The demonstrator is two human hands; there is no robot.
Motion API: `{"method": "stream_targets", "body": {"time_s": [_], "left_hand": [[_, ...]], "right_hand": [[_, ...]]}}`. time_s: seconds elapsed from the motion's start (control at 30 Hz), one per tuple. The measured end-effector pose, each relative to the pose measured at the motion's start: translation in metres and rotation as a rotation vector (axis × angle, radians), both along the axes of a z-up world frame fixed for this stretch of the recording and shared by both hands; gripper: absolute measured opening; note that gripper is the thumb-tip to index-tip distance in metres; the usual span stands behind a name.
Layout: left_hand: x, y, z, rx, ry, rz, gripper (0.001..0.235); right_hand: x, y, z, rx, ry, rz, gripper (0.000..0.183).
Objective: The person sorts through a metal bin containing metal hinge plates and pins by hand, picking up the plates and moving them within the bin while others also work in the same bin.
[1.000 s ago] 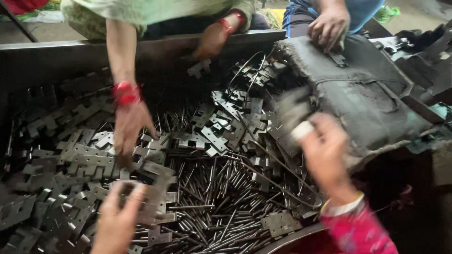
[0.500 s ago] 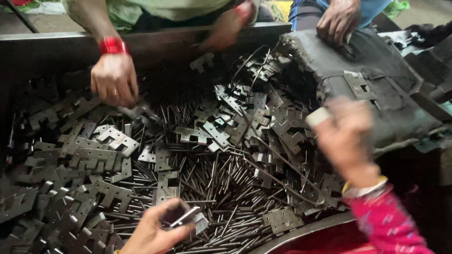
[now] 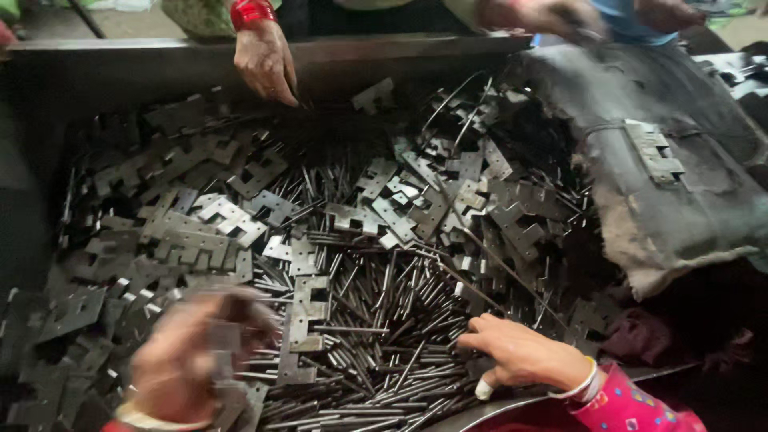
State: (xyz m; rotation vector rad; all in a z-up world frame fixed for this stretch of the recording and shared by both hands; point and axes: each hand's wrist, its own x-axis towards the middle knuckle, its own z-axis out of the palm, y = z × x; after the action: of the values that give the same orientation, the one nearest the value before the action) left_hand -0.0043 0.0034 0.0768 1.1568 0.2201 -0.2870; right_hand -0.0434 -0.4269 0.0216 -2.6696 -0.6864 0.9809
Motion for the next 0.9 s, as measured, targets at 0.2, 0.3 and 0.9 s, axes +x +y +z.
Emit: {"method": "stream_targets", "body": {"time_s": [0.2,0.3,0.9], "left_hand": [[-0.017,-0.071,-0.022,-0.23,0.429,-0.514,0.029],[-0.014,-0.071,-0.029,-0.26,0.437,-0.606,0.025],[0.007,-0.071,-0.06,0.73,-0.692,-0.329,0.024]], "right_hand": [[0.005,-0.001,0.006,0.135,0.056,-0.036,0.054],[0.011,-0.007,0.013,0.316,0.045,-0.395,0.038],[0.015,0.025,0.013,0.895,-0.19,-1.045,0.02]]}}
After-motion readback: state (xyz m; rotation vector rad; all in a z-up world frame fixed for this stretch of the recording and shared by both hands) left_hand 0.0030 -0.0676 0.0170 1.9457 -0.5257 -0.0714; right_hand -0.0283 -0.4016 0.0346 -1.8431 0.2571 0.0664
